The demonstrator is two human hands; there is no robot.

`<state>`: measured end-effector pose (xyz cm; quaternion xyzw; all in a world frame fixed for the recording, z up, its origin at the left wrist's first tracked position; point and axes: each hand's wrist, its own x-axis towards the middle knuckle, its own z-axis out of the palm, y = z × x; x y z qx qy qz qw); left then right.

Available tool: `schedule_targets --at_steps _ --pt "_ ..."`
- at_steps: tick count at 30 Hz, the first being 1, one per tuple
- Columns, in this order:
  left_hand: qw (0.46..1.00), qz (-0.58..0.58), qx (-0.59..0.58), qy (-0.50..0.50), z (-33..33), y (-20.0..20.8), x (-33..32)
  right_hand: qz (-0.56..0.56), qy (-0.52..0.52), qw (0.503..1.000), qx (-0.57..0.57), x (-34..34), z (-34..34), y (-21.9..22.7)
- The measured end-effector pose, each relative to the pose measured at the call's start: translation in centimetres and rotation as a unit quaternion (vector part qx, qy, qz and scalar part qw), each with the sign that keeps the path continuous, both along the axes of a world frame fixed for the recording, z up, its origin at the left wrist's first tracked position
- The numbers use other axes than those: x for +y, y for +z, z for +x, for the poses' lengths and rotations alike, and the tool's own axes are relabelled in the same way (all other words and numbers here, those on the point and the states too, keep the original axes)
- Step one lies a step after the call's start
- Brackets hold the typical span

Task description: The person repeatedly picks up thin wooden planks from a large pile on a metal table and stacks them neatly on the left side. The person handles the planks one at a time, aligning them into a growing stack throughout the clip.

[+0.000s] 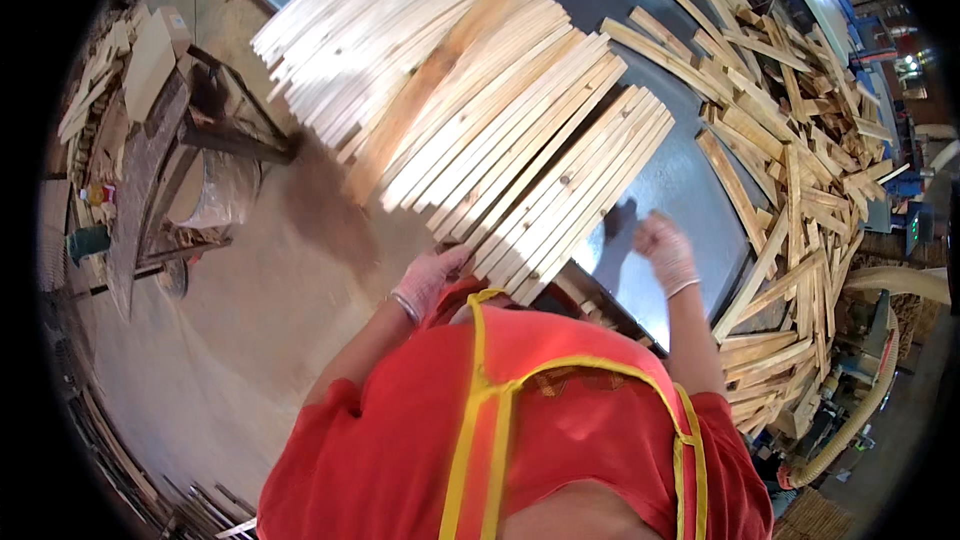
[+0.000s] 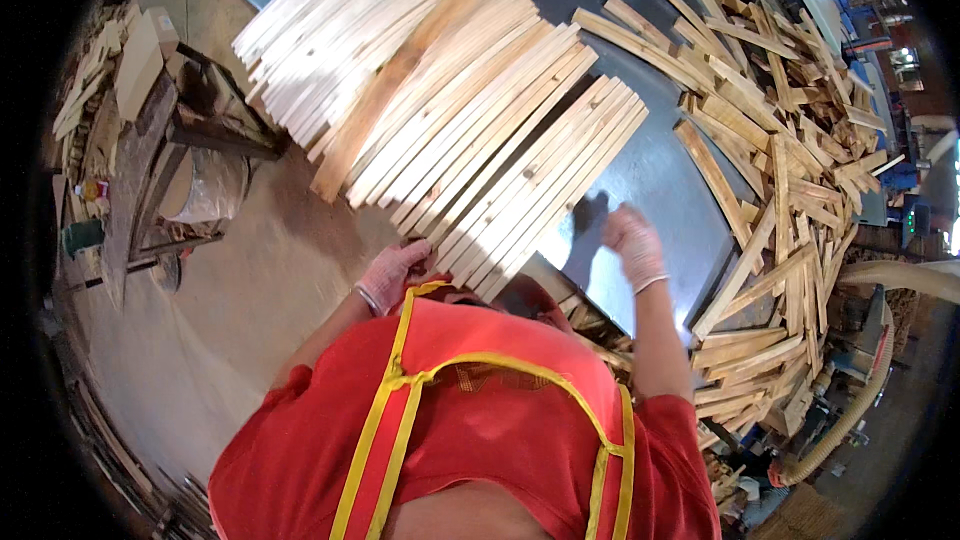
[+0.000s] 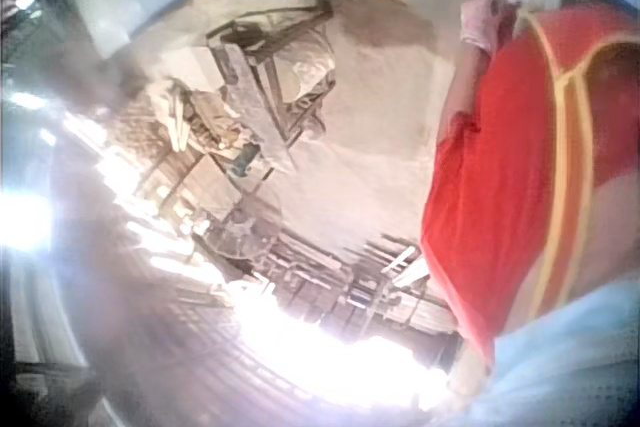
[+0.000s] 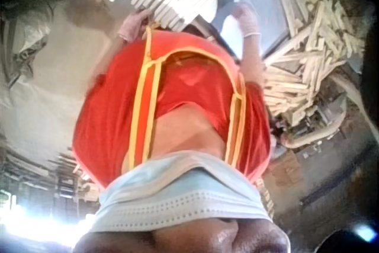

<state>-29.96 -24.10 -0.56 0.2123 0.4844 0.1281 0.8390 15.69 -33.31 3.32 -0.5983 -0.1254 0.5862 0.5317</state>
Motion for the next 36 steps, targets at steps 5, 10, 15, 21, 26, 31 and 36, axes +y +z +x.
schedule_targets --at_steps 5,10,15,21,26,31,36 --pt "0.931 0.204 0.244 -0.178 -0.1 4.6 1.1 -0.108 0.007 0.993 -0.050 2.4 -6.4 -1.8" --pt "0.796 0.443 0.308 -0.273 2.1 9.9 6.0 -0.153 0.168 0.967 -0.111 7.8 -12.2 0.9" --pt "0.644 0.626 0.284 -0.335 13.2 11.4 6.3 -0.035 0.135 0.989 -0.058 5.7 -10.4 -5.0" --pt "0.487 0.751 0.227 -0.383 19.1 5.4 5.6 -0.126 0.069 0.985 -0.095 9.6 -4.7 1.5" --pt "0.452 0.839 0.148 -0.265 19.6 3.9 8.3 -0.094 0.253 0.916 -0.297 13.3 -3.9 -1.8" --pt "0.531 0.790 0.154 -0.265 16.5 2.5 12.9 -0.065 0.345 0.841 -0.410 19.4 -6.7 1.3" --pt "0.529 0.773 0.197 -0.290 13.2 2.0 21.6 -0.153 0.296 0.904 -0.269 30.8 -11.4 4.1"
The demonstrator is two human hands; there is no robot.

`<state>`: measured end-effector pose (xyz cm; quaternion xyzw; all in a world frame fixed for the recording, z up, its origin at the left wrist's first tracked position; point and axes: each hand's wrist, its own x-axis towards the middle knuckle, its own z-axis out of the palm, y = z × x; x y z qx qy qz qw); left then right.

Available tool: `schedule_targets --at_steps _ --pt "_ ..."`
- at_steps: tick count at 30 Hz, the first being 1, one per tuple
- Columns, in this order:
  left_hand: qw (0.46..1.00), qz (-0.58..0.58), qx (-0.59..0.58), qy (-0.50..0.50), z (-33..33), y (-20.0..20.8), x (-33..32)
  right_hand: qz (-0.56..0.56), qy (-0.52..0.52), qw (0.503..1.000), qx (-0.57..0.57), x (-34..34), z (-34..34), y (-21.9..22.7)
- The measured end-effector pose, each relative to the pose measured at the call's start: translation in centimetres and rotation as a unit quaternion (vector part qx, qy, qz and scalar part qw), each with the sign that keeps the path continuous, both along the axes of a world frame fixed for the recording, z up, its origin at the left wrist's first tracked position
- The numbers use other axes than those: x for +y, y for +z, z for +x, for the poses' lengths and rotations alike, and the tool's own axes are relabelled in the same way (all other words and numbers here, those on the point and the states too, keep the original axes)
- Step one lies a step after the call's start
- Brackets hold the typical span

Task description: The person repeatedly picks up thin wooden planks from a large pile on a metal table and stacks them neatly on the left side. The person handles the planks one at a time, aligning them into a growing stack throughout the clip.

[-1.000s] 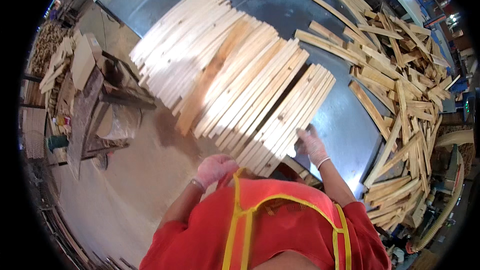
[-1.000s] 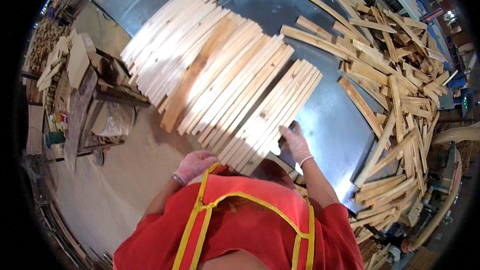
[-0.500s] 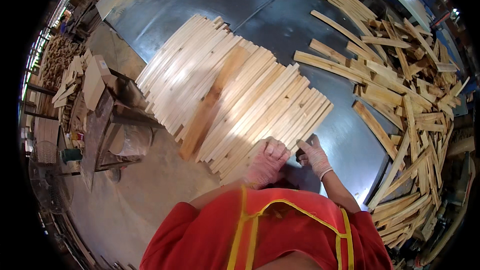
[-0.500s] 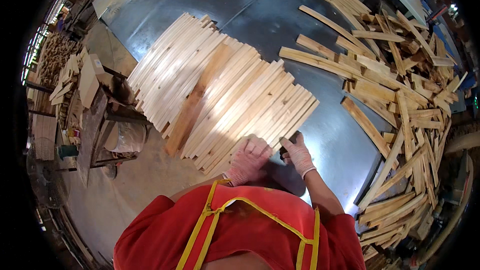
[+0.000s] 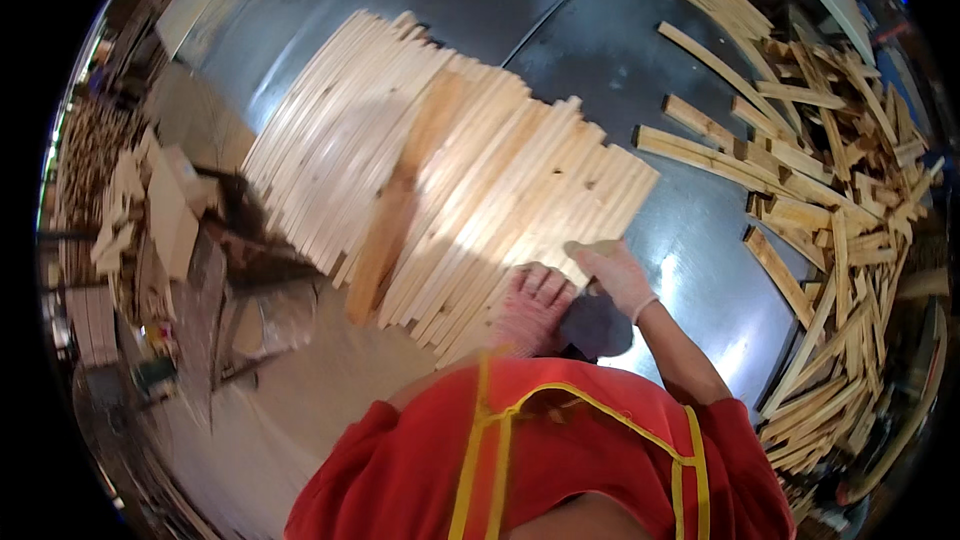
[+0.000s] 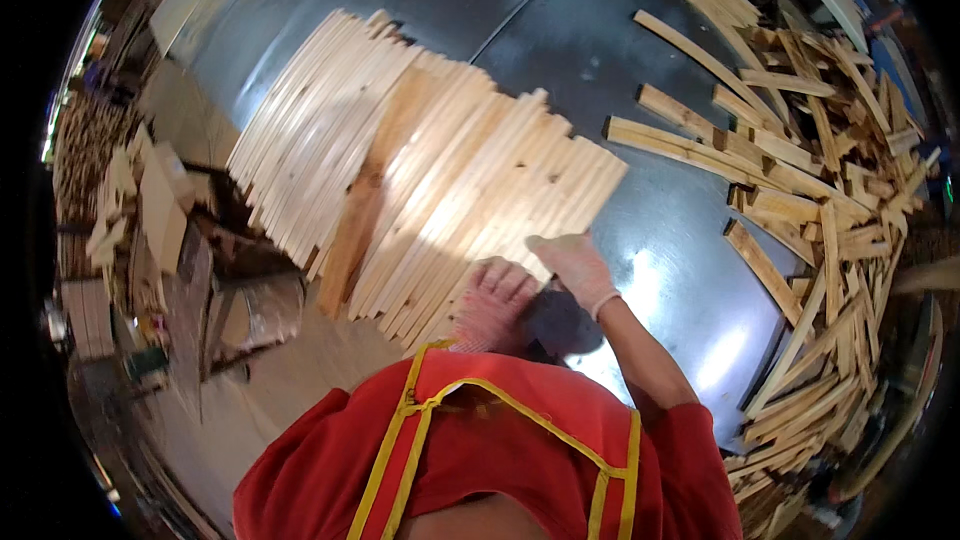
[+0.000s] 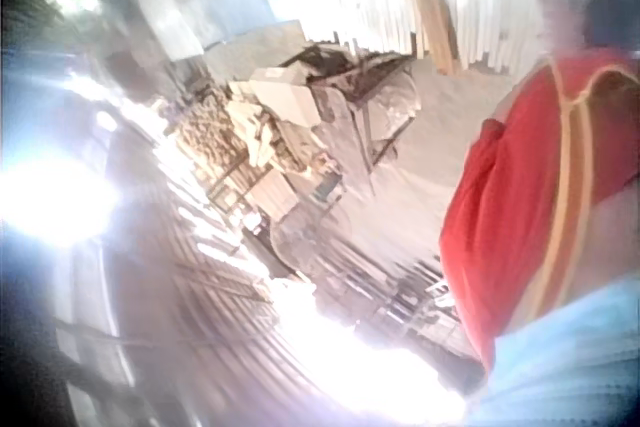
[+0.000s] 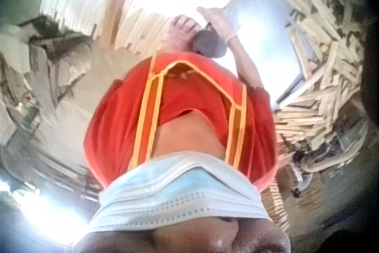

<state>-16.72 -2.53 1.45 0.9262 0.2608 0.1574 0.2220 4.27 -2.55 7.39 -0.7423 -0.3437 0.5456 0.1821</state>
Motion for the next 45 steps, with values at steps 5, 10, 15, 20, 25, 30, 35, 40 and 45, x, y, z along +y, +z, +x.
schedule_targets --at_steps 5,10,15,20,25,30,35,40,45 --pt "0.998 0.065 -0.002 0.011 -4.9 1.9 9.8 0.058 0.029 0.998 -0.021 9.6 -3.7 -2.5" --pt "0.983 0.115 0.124 0.072 -6.9 0.1 16.8 0.132 0.010 0.991 -0.017 15.4 -5.4 -2.5" --pt "0.960 0.147 0.195 0.137 -6.9 0.9 15.8 0.225 -0.075 0.960 -0.147 5.0 7.2 1.1" --pt "0.974 0.033 0.223 0.033 -3.4 3.6 11.3 0.020 -0.165 0.847 -0.504 -15.6 29.0 -4.3" --pt "0.974 0.010 0.216 -0.064 5.1 2.5 3.5 -0.083 -0.040 0.816 -0.571 -22.0 34.9 -4.7" --pt "0.979 0.020 0.165 -0.119 16.8 4.8 -2.9 0.263 0.127 0.895 -0.338 -18.0 24.5 -2.5" --pt "0.961 0.069 0.229 -0.142 21.1 3.6 -4.2 0.299 0.006 0.906 -0.299 -13.8 33.5 2.3" --pt "0.962 0.058 0.237 -0.124 21.6 1.0 -3.5 0.329 -0.112 0.789 -0.507 -10.0 48.7 1.9" --pt "0.934 -0.043 0.353 0.038 20.3 2.5 -3.1 0.162 0.000 0.830 -0.533 -2.8 54.8 1.5"
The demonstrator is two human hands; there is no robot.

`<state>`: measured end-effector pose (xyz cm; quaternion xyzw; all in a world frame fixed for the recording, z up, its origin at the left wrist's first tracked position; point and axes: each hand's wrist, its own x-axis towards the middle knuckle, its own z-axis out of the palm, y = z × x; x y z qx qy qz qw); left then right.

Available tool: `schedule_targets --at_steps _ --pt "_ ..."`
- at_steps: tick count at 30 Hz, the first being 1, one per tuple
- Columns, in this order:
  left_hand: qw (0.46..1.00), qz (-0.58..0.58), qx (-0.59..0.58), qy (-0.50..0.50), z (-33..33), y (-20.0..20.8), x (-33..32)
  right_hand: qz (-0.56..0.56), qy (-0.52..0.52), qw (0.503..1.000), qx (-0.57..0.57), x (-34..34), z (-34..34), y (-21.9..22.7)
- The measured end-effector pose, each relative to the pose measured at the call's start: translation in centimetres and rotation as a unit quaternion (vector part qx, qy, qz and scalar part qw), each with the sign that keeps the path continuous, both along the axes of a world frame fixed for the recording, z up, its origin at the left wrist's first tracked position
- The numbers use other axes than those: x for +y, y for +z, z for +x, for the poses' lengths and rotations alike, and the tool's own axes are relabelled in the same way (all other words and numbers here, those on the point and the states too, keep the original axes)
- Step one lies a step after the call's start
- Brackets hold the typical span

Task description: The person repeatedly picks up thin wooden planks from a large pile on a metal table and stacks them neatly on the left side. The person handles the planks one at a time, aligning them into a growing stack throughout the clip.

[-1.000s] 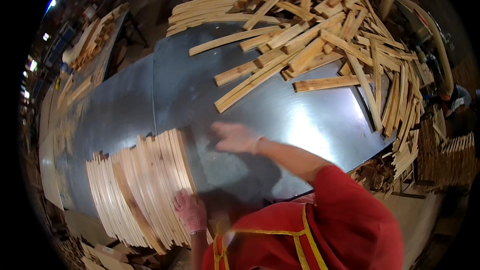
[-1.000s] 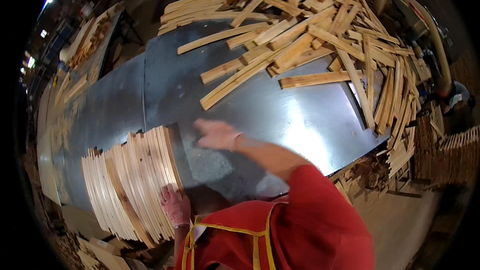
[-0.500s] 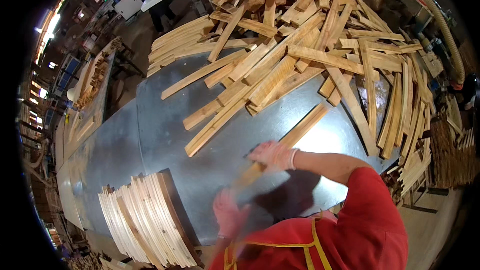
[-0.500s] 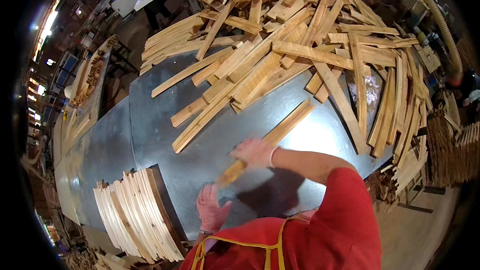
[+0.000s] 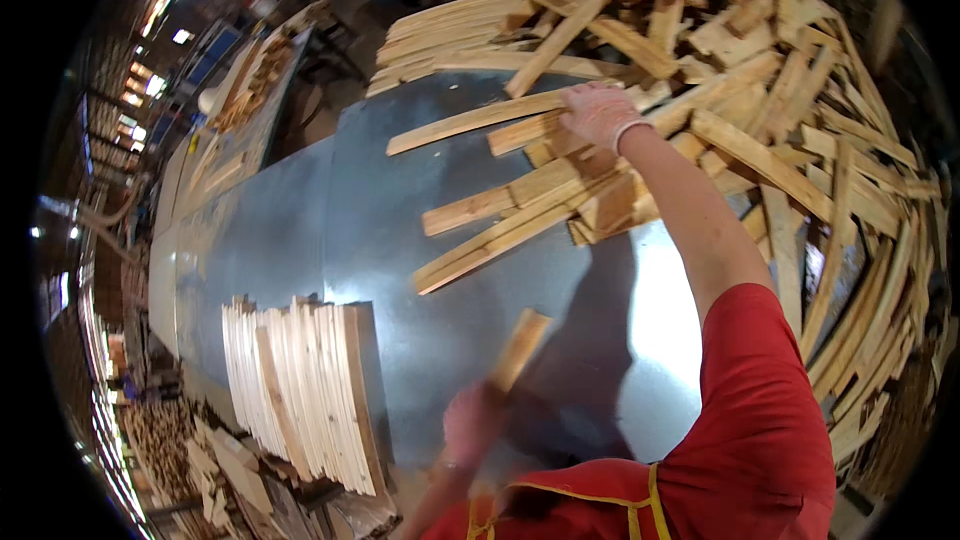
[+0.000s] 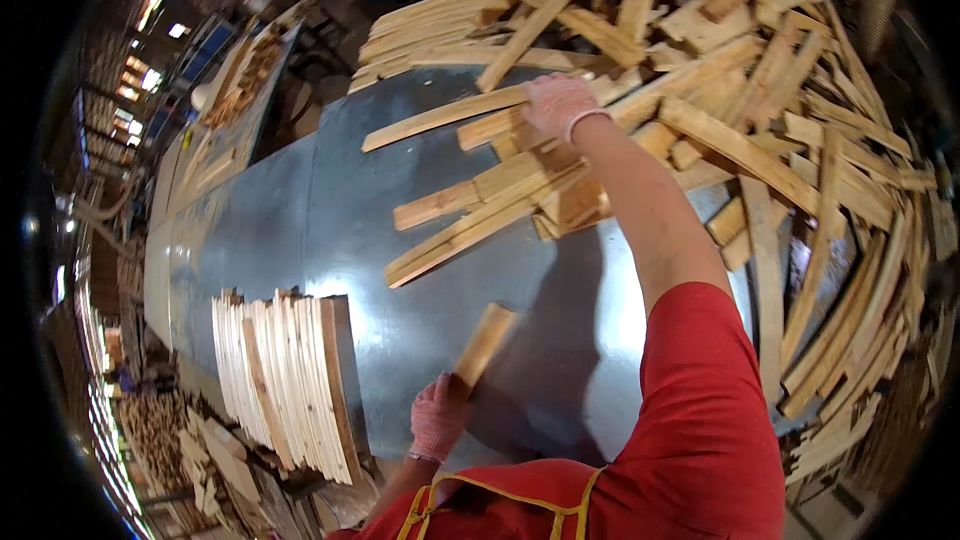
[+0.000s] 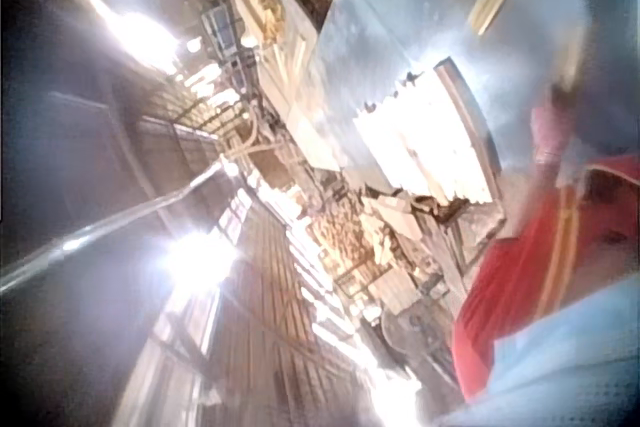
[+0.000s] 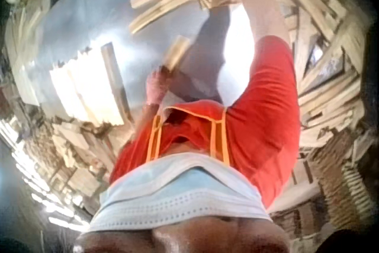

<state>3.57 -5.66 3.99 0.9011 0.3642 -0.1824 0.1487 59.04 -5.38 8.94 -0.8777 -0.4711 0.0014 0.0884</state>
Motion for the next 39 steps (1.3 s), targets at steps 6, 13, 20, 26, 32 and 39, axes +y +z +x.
schedule_targets --at_steps 6,13,20,26,32,39 --pt "0.693 -0.440 -0.328 0.467 -14.1 -0.1 1.8 -0.210 -0.006 0.977 0.039 1.0 -1.3 -1.6" --pt "0.584 -0.538 -0.393 0.465 -15.7 0.8 2.7 -0.325 0.129 0.936 0.036 -10.8 -14.0 -1.5" --pt "0.963 -0.095 -0.057 0.245 -14.4 -0.8 9.0 -0.278 0.123 0.951 0.060 -23.5 -25.0 -3.1" --pt "0.964 0.259 0.054 0.021 -23.0 -2.1 15.8 -0.033 -0.121 0.990 0.067 -30.2 -35.1 -0.8" --pt "0.969 0.247 -0.015 0.020 -20.8 0.6 15.1 0.039 -0.402 0.914 -0.027 -40.4 -36.6 -2.0" --pt "0.939 0.030 -0.282 -0.196 -16.6 -8.7 8.1 0.074 -0.501 0.851 0.137 -41.6 -29.8 -2.3"
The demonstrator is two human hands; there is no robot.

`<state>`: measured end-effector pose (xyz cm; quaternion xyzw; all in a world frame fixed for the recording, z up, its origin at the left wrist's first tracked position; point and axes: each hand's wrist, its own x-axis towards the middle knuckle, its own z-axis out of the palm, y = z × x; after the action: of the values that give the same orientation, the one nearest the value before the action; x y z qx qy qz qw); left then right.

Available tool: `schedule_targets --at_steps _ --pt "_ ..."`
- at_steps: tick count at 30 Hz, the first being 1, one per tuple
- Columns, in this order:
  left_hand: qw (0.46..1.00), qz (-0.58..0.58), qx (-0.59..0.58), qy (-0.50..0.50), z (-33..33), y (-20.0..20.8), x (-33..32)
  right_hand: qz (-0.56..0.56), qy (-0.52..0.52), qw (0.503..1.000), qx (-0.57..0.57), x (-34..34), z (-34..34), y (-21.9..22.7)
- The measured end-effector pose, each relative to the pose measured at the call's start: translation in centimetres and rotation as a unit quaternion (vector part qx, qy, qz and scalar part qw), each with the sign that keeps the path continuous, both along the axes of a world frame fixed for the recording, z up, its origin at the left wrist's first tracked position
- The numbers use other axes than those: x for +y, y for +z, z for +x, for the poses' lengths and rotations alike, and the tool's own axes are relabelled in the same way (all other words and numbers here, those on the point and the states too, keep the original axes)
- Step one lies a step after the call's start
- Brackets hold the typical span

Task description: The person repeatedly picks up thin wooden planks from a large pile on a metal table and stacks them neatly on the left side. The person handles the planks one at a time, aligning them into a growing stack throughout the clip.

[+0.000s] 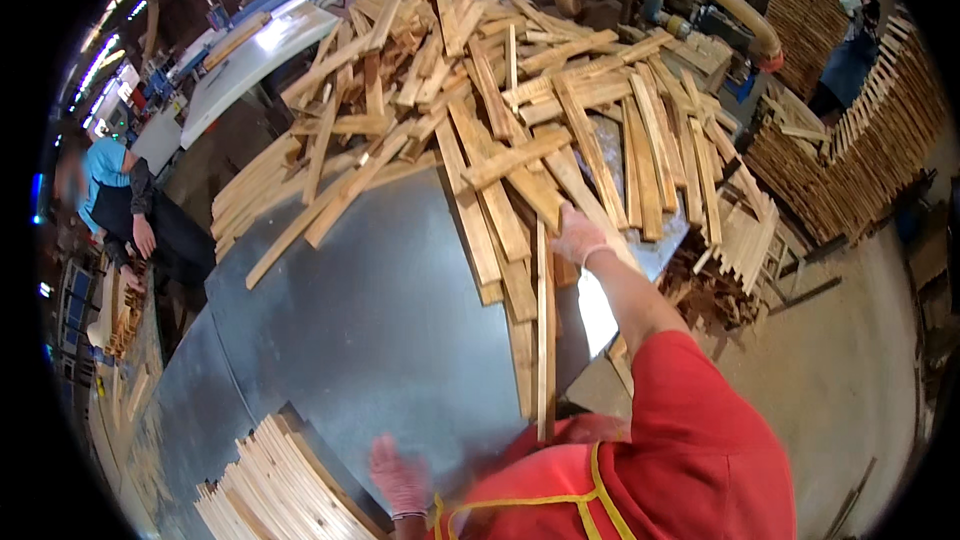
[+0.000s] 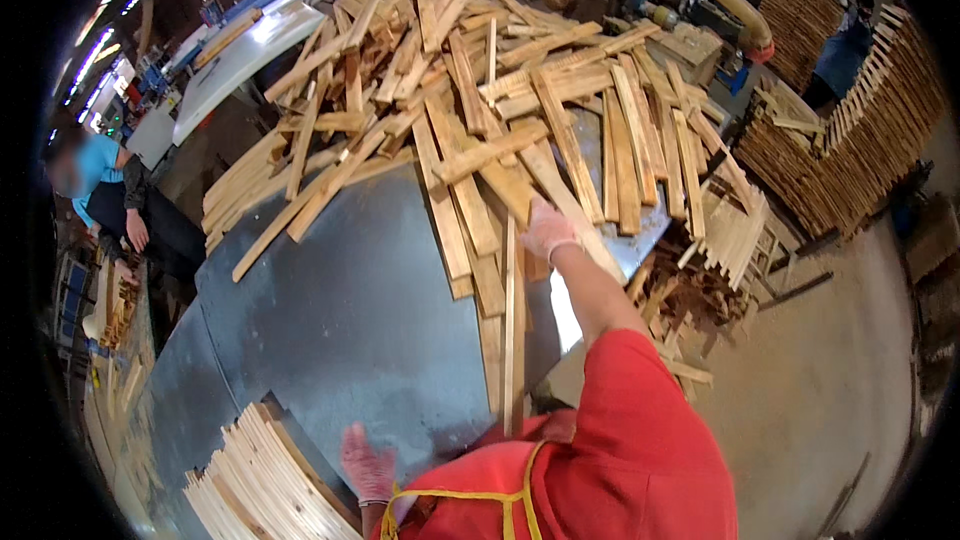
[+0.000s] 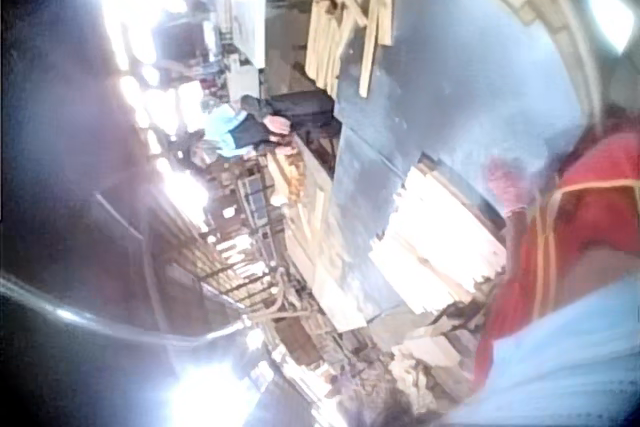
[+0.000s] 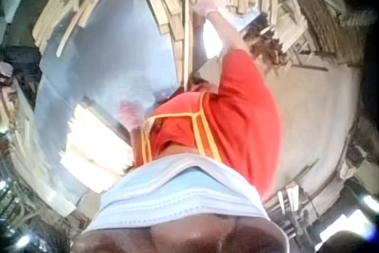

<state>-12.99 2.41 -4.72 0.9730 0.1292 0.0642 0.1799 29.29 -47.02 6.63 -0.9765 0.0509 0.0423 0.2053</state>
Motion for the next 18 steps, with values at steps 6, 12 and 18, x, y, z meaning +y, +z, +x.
schedule_targets --at_steps 6,12,18 --pt "0.958 -0.228 0.141 -0.105 12.1 10.6 -13.9 0.352 -0.020 0.929 0.116 6.1 -11.4 2.2" --pt "0.582 -0.803 0.129 0.016 19.0 11.0 -19.8 0.285 0.246 0.915 0.148 9.9 -13.8 3.6" --pt "0.614 -0.779 0.086 0.092 17.8 14.6 -20.3 0.116 0.027 0.993 -0.007 12.2 1.0 1.8"
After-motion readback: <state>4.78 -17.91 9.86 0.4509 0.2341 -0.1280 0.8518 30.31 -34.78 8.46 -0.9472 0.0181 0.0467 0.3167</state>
